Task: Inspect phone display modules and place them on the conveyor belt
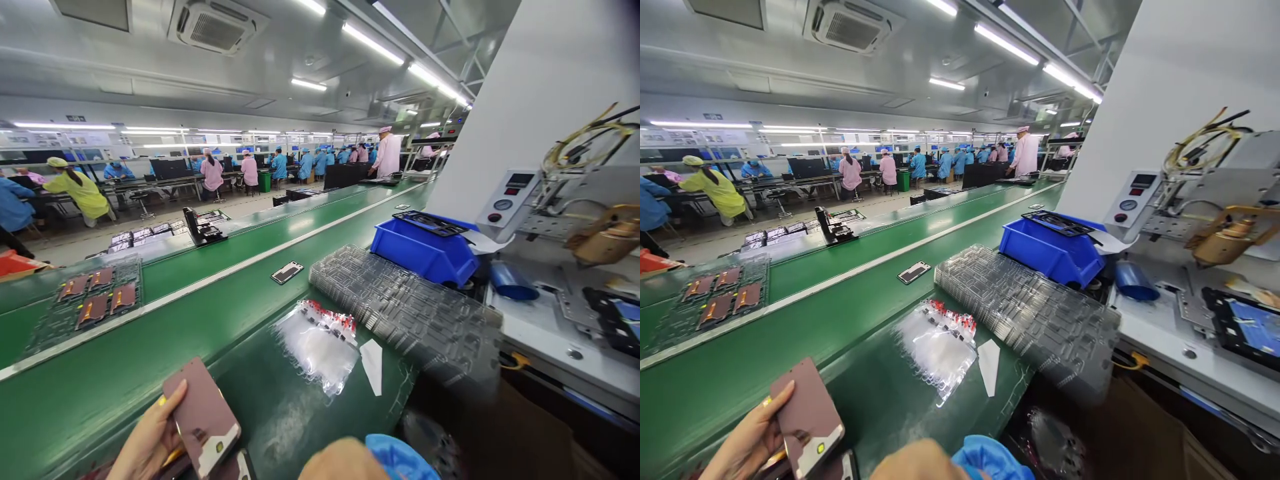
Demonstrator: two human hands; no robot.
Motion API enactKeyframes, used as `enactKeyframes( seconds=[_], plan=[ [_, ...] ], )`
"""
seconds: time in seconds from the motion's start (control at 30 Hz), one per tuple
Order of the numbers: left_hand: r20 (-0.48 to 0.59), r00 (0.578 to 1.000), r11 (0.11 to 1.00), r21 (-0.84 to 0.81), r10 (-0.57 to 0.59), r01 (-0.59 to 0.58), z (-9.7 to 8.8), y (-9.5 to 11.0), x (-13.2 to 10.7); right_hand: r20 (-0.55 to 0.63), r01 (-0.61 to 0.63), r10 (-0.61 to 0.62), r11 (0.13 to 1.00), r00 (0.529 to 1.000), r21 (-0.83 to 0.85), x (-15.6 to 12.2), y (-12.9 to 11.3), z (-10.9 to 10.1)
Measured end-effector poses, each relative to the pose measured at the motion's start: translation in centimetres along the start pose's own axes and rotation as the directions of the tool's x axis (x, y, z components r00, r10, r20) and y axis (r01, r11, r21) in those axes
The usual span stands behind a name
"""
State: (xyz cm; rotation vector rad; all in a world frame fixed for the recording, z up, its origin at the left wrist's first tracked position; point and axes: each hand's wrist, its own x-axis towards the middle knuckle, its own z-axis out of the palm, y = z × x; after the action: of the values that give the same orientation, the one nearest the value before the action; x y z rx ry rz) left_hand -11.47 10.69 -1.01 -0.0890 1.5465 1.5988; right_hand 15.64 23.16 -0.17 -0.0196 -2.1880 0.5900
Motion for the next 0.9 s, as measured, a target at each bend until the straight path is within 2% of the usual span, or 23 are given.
enactKeyframes(
  seconds=[0.1,0.13,0.17,0.23,0.3,0.37,0.43,0.53,0.63,0.7,0.8,0.9],
  plan=[
    [-0.008,0.996,0.994,0.062,0.089,-0.088,-0.6,0.7,0.6,-0.148,-0.186,0.189,0.982,0.971,0.034,0.2,2.6,-3.8],
    [-0.008,0.996,0.994,0.060,0.093,-0.092,-0.6,0.8,0.6,-0.187,-0.319,0.326,0.945,0.927,0.066,0.3,4.2,-4.9],
    [0.000,0.996,0.994,0.054,0.094,-0.093,-0.6,0.9,0.5,-0.198,-0.460,0.467,0.884,0.862,0.080,0.4,6.1,-5.8],
    [0.023,0.996,0.996,0.039,0.085,-0.086,-0.2,1.1,0.1,-0.181,-0.580,0.581,0.812,0.794,0.063,0.2,10.5,-6.7],
    [0.055,0.996,0.998,0.024,0.063,-0.065,0.5,1.2,-0.4,-0.161,-0.676,0.668,0.737,0.726,0.013,-0.5,14.8,-6.5],
    [0.073,0.996,0.998,-0.006,0.060,-0.060,1.3,1.4,-0.9,-0.160,-0.755,0.740,0.652,0.654,-0.068,-1.4,18.1,-5.8],
    [0.068,0.994,0.995,-0.049,0.090,-0.087,2.1,1.6,-1.4,-0.167,-0.803,0.785,0.580,0.596,-0.139,-2.4,20.0,-5.0],
    [0.100,0.988,0.990,-0.085,0.119,-0.111,3.2,1.7,-1.7,-0.188,-0.834,0.814,0.522,0.549,-0.178,-3.3,20.7,-4.3],
    [0.148,0.982,0.991,-0.075,0.117,-0.107,4.0,1.7,-1.8,-0.215,-0.833,0.805,0.538,0.553,-0.125,-3.0,19.9,-4.0],
    [0.159,0.981,0.993,-0.059,0.112,-0.104,4.6,1.6,-1.6,-0.176,-0.804,0.788,0.593,0.590,-0.042,-2.2,18.7,-3.1],
    [0.202,0.974,0.995,-0.039,0.103,-0.097,6.0,1.2,-1.2,0.042,-0.723,0.727,0.674,0.686,0.151,-0.2,15.7,-0.3],
    [0.315,0.942,0.993,-0.007,0.112,-0.115,8.0,0.6,-0.7,0.301,-0.653,0.580,0.660,0.757,0.372,1.7,12.3,3.8]
  ],
)
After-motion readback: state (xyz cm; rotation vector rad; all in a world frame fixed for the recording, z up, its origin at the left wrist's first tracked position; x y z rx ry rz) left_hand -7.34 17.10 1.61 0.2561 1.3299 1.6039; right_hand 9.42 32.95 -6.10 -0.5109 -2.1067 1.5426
